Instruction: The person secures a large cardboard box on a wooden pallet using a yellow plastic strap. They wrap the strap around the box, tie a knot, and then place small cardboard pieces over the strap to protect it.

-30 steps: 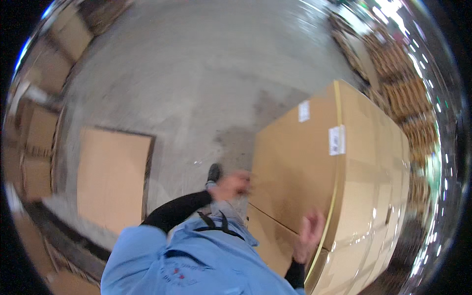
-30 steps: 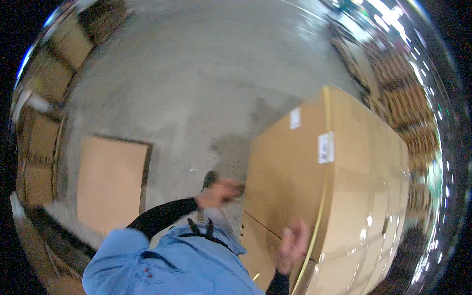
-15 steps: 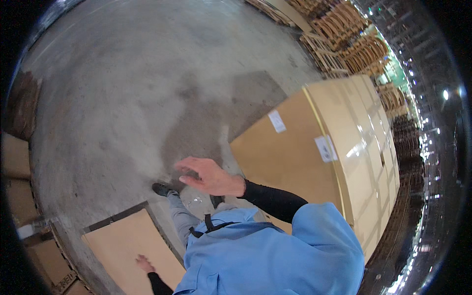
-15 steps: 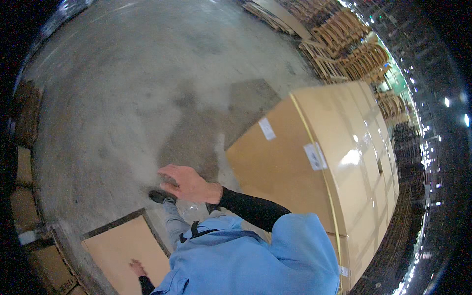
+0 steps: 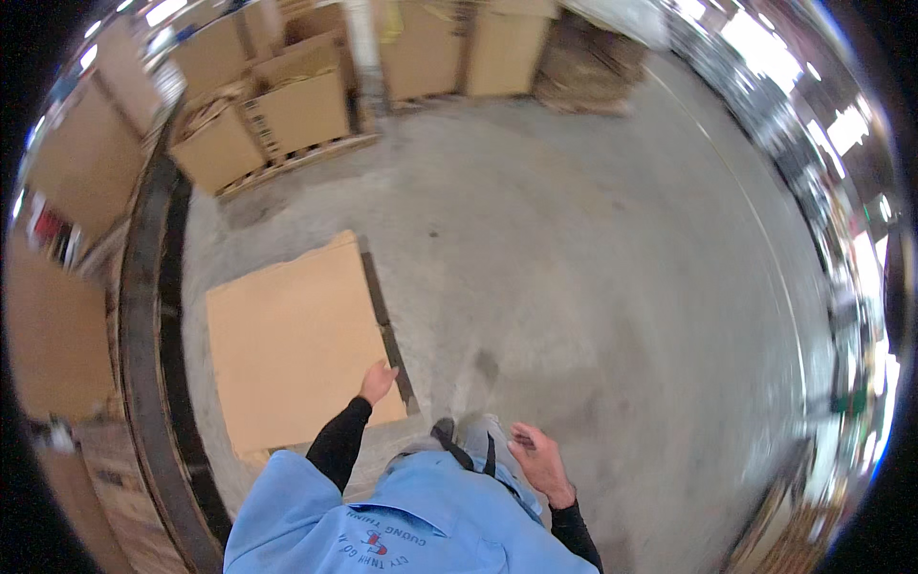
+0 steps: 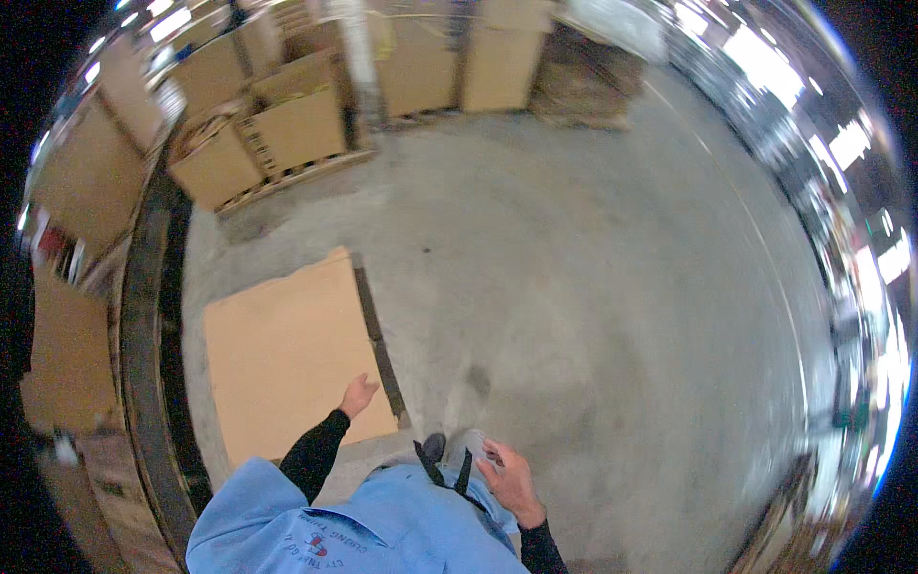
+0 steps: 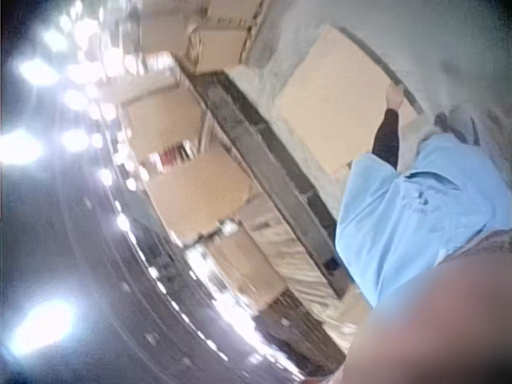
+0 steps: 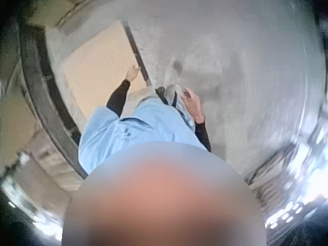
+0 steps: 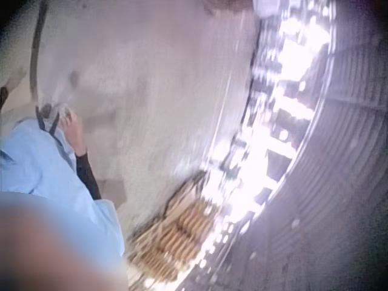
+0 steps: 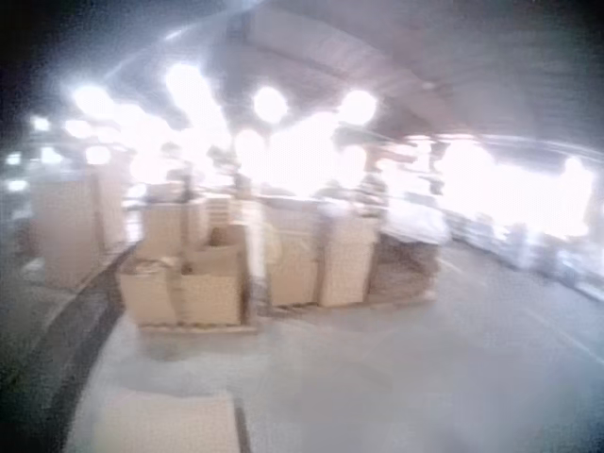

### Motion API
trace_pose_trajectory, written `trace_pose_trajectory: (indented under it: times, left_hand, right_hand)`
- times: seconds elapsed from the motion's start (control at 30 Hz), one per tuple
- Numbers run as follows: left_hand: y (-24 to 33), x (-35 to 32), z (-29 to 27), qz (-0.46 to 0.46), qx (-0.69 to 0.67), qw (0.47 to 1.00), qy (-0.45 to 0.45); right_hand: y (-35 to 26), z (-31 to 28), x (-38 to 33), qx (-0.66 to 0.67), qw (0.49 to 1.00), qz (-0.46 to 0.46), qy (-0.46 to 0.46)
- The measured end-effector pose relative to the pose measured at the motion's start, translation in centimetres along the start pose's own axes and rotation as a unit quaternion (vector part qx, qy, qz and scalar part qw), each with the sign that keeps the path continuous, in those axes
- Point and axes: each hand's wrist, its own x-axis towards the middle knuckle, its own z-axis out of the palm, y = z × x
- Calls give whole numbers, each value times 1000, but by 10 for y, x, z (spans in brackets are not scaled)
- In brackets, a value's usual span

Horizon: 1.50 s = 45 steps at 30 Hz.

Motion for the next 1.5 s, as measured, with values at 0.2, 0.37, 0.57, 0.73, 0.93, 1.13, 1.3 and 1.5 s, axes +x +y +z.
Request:
trace_pose_trajectory:
  times: [0.2,0.37,0.57,0.73,0.93,1.13,1.3,1.5]
  left_hand:
    - [100,132,-39,-18,-104,983,150]
    - [71,138,-28,-171,-24,979,109]
    - [17,113,-12,-312,-36,924,218]
    - [33,200,-28,-418,-122,883,172]
    - [84,403,-167,-297,-241,885,268]
    - [84,568,-379,-219,-204,885,357]
    - [36,627,-478,-294,-247,842,379]
    - [-1,607,-492,-440,-224,773,397]
  right_hand:
    - [-11,-74,219,-110,987,-55,-103]
    - [-66,-105,416,-130,981,-112,-93]
    - [-182,-89,605,-55,965,-181,-183]
    - [-214,-36,745,-199,912,-231,-275]
    - [-266,64,864,-237,896,-128,-353]
    - [-361,159,981,-147,864,-214,-432]
    - [-428,242,1107,-170,857,-205,-440]
    - [-523,375,1235,-224,819,-278,-449]
